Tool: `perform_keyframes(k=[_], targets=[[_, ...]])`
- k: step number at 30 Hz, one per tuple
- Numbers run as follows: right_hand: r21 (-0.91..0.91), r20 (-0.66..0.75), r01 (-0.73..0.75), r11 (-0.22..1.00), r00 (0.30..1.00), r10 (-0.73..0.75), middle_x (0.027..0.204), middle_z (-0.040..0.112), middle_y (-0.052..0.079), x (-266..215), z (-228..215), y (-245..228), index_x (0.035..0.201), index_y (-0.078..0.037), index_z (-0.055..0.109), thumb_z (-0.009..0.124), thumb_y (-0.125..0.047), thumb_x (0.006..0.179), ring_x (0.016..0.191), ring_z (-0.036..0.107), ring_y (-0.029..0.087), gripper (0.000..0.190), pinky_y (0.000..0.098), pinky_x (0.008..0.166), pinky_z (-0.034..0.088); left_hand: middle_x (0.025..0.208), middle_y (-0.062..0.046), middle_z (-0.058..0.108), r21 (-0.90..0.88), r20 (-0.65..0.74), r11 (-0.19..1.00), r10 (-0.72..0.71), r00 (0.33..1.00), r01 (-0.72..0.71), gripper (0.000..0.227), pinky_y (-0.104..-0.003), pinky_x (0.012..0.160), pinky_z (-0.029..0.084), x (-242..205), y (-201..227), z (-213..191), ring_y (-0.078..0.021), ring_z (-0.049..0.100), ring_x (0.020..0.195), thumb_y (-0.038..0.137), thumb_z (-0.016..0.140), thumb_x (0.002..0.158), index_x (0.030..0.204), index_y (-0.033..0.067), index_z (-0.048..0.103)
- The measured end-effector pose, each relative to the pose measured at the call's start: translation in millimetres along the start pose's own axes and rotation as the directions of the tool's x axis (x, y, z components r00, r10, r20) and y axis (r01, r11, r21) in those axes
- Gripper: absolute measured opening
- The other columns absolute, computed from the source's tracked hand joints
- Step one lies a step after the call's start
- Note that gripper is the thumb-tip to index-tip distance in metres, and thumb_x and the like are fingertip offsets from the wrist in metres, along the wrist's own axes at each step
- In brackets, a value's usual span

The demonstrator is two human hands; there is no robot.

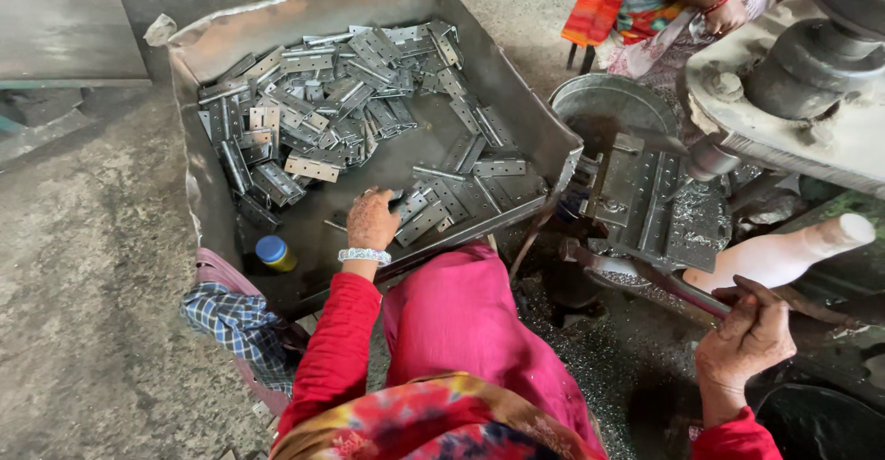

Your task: The person repeatedly picks up small metal plates from a tray, places them into a press machine, and operates the lever to process them. The processed plates are then returned to the tray. The person handles the plates one at a time throughout the clip.

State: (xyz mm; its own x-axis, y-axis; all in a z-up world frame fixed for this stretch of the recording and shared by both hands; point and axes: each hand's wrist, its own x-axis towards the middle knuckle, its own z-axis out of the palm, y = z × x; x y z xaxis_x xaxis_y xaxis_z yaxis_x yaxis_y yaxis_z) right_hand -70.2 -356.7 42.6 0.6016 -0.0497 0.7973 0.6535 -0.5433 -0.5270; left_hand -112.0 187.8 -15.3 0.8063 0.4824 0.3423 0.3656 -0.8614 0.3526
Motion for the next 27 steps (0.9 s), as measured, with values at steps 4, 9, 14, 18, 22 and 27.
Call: perform_keyframes(k=[4, 9, 14, 18, 22, 27], targets=[[-0.035, 0.000, 0.023, 0.999, 1.000, -0.023, 0.091, 0.073, 0.010, 0.9, -1.8, -0.3, 0.117, 0.001, 0.061, 0.045, -0.021, 0.131, 0.083, 0.071, 0.016, 0.031, 0.0249, 0.080, 0.053, 0.123, -0.020, 0.068, -0.066, 0.221, 0.994, -0.068, 0.973, 0.085, 0.040, -0.046, 0.105, 0.050, 7.9, -20.4, 10.5, -0.0387, 0.063, 0.119, 0.025, 0.074, 0.084, 0.123, 0.0163, 0.071], [-0.022, -0.016, -0.067, 0.998, 0.998, 0.067, 0.090, 0.074, 0.010, 2.9, -0.3, -0.5, 0.116, 0.001, 0.064, 0.049, -0.026, 0.127, 0.068, 0.062, 0.011, 0.033, 0.0236, 0.065, 0.047, 0.139, -0.024, 0.055, -0.134, 0.263, 0.985, -0.074, 0.962, 0.113, 0.068, -0.046, 0.106, 0.047, 30.1, -43.4, 28.8, -0.0429, 0.055, 0.127, 0.020, 0.079, 0.072, 0.135, 0.0083, 0.058], [-0.029, -0.005, -0.045, 0.999, 0.999, 0.045, 0.091, 0.074, 0.009, 4.2, -2.4, -6.3, 0.116, 0.001, 0.063, 0.047, -0.022, 0.128, 0.071, 0.061, 0.008, 0.031, 0.0212, 0.069, 0.047, 0.140, -0.030, 0.053, -0.119, 0.370, 0.966, -0.172, 0.913, 0.230, 0.070, -0.045, 0.109, 0.048, 38.5, -41.8, 29.7, -0.0460, 0.054, 0.130, 0.018, 0.078, 0.074, 0.141, 0.0118, 0.057], [-0.012, -0.005, -0.031, 0.999, 1.000, 0.031, 0.091, 0.073, 0.009, 3.8, -3.5, -10.0, 0.114, 0.002, 0.062, 0.047, -0.021, 0.129, 0.077, 0.065, 0.009, 0.031, 0.0208, 0.074, 0.049, 0.140, -0.030, 0.050, -0.131, 0.356, 0.930, -0.279, 0.892, 0.343, 0.076, -0.043, 0.109, 0.048, 31.6, -29.7, 23.0, -0.0459, 0.054, 0.128, 0.016, 0.081, 0.070, 0.142, 0.0138, 0.053], [0.036, -0.007, -0.089, 0.995, 0.996, 0.089, 0.091, 0.073, 0.011, 3.2, -2.8, -10.3, 0.116, 0.003, 0.065, 0.050, -0.021, 0.128, 0.070, 0.060, 0.011, 0.031, 0.0226, 0.067, 0.046, 0.137, -0.027, 0.054, -0.042, 0.285, 0.966, -0.234, 0.930, 0.256, 0.074, -0.046, 0.108, 0.046, 27.2, -23.8, 26.0, -0.0450, 0.048, 0.134, 0.021, 0.086, 0.070, 0.136, 0.0063, 0.054], [0.022, 0.000, -0.011, 1.000, 1.000, 0.011, 0.098, 0.074, 0.010, -2.6, -9.4, -10.9, 0.115, 0.003, 0.063, 0.045, -0.012, 0.125, 0.081, 0.067, 0.010, 0.026, 0.0218, 0.074, 0.051, 0.133, -0.029, 0.058, -0.071, 0.202, 0.944, -0.303, 0.931, 0.322, 0.059, -0.045, 0.105, 0.049, 25.4, -18.0, 36.2, -0.0447, 0.056, 0.125, 0.014, 0.080, 0.072, 0.127, 0.0037, 0.061]])
